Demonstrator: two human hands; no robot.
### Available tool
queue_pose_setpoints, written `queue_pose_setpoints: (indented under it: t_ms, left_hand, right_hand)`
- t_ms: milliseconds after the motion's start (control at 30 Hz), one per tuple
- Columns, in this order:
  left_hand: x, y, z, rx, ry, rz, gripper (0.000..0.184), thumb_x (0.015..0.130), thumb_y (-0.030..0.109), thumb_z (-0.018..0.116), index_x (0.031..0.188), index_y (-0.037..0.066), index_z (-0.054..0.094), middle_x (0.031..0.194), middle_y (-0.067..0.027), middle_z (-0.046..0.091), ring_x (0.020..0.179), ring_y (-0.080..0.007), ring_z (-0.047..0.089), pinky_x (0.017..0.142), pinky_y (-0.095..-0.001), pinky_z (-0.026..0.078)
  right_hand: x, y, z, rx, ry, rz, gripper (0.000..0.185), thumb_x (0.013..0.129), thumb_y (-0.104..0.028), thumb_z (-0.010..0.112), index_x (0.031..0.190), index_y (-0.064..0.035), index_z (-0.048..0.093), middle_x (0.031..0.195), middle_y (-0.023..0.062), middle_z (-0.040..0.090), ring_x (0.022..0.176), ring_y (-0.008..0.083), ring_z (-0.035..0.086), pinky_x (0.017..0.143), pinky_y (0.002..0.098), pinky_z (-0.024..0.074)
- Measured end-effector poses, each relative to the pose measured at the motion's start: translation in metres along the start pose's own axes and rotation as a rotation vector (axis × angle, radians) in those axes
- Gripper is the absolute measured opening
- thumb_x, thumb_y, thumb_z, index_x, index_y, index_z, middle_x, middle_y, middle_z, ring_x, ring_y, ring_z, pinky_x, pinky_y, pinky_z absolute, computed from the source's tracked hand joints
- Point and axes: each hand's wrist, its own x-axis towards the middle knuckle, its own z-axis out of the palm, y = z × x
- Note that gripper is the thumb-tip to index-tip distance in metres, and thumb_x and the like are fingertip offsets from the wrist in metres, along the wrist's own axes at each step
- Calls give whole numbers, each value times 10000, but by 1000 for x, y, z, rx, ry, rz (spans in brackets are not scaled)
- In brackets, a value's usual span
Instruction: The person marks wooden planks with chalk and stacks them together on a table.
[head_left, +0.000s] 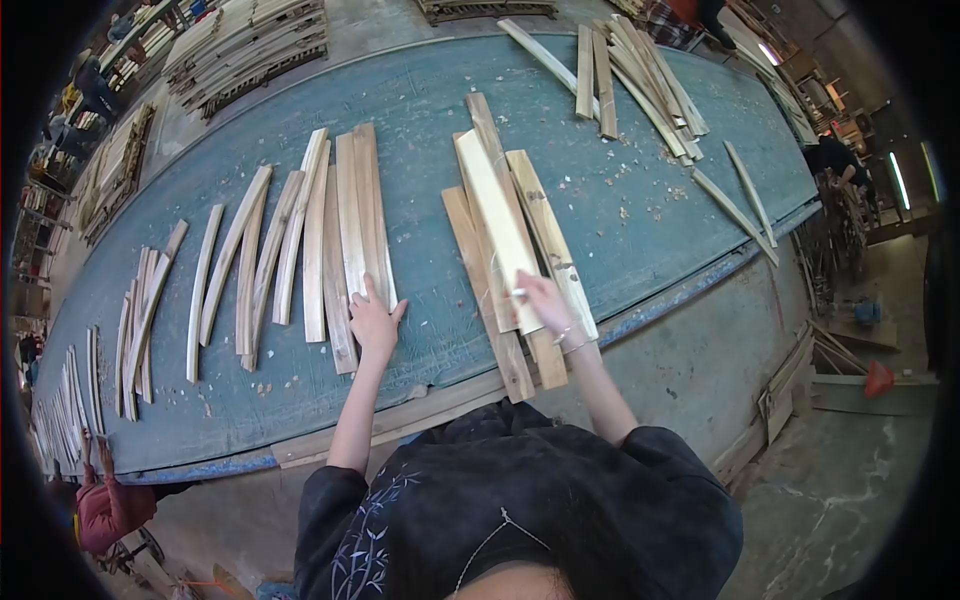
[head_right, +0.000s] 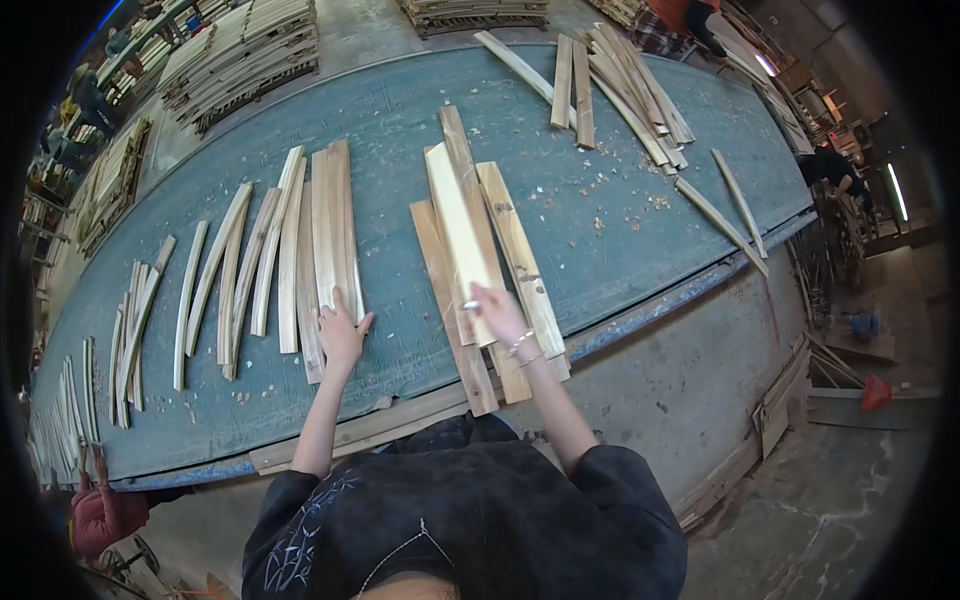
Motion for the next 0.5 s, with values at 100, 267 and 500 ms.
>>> queue_pose_setpoints:
  t_ms: [100,267,500]
  left_hand:
    - [6,2,7,38,-47,-26,773,666,385,598,1238,25,223,903,-176,464,752,-286,514,573,-352,452]
    - [9,-8,-15,-600,-468,23,521,774,278,499,1187,13,325,914,-163,537,771,-262,558,622,-335,469]
    - [-7,33,-37,-1904,-675,-336,420,879,317,263,1137,6,379,986,-139,517,924,-217,503,816,-366,411]
  right_hand:
    - [20,-44,-75,-154,210,80,375,831,-307,424,749,16,595,568,66,556,521,114,535,468,287,418]
    - [166,-52,-289,-1537,826,-64,441,762,-448,443,771,-42,615,744,201,579,786,334,551,718,445,408]
    - [214,-60,-275,-1074,406,-185,490,797,-471,378,798,-35,601,754,106,600,676,232,559,638,341,427]
